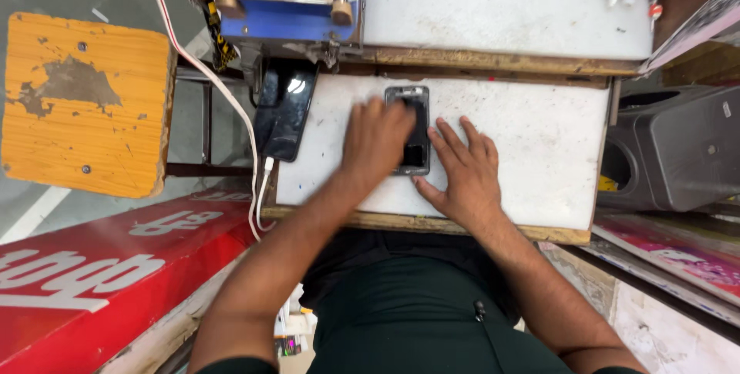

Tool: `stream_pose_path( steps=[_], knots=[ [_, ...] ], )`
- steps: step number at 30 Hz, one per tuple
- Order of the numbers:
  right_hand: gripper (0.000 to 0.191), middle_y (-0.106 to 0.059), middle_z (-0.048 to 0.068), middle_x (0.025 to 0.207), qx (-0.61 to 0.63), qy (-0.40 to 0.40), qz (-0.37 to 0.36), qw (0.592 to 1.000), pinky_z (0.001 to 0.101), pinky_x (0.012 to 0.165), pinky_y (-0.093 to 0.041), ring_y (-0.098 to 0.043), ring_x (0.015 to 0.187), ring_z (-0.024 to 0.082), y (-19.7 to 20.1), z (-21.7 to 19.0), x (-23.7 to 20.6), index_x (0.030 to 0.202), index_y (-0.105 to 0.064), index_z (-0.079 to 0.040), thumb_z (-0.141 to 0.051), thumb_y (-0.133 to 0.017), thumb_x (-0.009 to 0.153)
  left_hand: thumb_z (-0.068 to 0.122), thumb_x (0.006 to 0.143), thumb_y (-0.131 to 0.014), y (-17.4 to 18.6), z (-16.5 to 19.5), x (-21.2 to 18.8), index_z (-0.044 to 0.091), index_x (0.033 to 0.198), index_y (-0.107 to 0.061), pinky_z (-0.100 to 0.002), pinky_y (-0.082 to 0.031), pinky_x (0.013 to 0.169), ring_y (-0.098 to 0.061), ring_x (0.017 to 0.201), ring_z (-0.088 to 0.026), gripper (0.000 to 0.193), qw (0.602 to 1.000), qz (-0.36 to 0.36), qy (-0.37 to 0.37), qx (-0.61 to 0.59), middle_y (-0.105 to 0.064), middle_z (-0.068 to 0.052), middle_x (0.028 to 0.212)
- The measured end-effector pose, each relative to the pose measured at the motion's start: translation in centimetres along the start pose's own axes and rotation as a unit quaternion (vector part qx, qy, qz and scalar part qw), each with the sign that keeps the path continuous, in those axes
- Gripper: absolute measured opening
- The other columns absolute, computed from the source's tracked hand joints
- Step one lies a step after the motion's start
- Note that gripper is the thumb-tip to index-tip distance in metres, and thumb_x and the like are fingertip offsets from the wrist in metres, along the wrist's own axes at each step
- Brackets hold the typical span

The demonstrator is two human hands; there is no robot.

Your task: The person wipes the screen of a smartphone, then uses a prying tool to separate the back cover and remove internal components including the battery and circuit boards. The person places the removed parts on the workbench and continues to manipulate the phone's internal parts.

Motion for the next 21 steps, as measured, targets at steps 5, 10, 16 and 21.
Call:
stream_pose_path(
  steps=[5, 10, 16, 21],
  knots=[
    [0.082, -0.047, 0.012, 0.158, 0.002, 0.0, 0.02, 1.0, 0.0593, 0.119, -0.025, -0.033, 0.15, 0.038, 0.6, -0.3, 0.2, 0.148, -0.053, -0.008, -0.043, -0.079, 0.079, 0.009, 0.084, -0.068, 0.2, 1.0, -1.2, 0.01, 0.102, -0.075, -0.044, -0.042, 0.079, -0.056, 0.091, -0.024, 0.019, 0.999, 0.045, -0.02, -0.016, -0.066, -0.003, 0.095],
    [0.081, -0.048, 0.012, 0.157, -0.003, 0.006, 0.015, 1.0, 0.0584, 0.119, -0.025, -0.034, 0.15, 0.039, 0.6, -0.5, -0.1, 0.149, -0.053, -0.009, -0.044, -0.079, 0.082, 0.008, 0.086, -0.069, 1.6, -1.1, 0.7, 0.011, 0.097, -0.073, -0.045, -0.044, 0.085, -0.058, 0.096, -0.026, 0.012, 0.995, 0.095, 0.015, -0.002, -0.067, -0.002, 0.097],
    [0.08, -0.049, 0.012, 0.155, 0.009, 0.001, 0.032, 0.999, 0.0583, 0.119, -0.026, -0.035, 0.149, 0.038, 0.9, -0.4, 0.1, 0.147, -0.054, -0.011, -0.044, -0.08, 0.079, 0.003, 0.082, -0.068, 2.2, 0.4, -2.6, 0.005, 0.096, -0.075, -0.045, -0.043, 0.076, -0.057, 0.086, -0.027, 0.017, 0.993, 0.08, 0.065, -0.049, -0.069, -0.006, 0.09],
    [0.078, -0.05, 0.012, 0.156, 0.003, 0.011, 0.038, 0.999, 0.0573, 0.12, -0.027, -0.035, 0.15, 0.037, 1.1, -0.8, 0.0, 0.147, -0.055, -0.01, -0.044, -0.081, 0.081, 0.005, 0.083, -0.067, 1.5, -1.7, -1.5, 0.003, 0.098, -0.073, -0.046, -0.045, 0.082, -0.06, 0.09, -0.029, 0.017, 0.98, 0.13, 0.148, 0.008, -0.07, -0.01, 0.09]
  ],
)
Point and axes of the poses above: each hand's wrist, its own x-axis towards the middle knuckle, its own y-axis out of the back of the hand, z = x × y, the point moved 10 cm from there along x, towards the middle knuckle
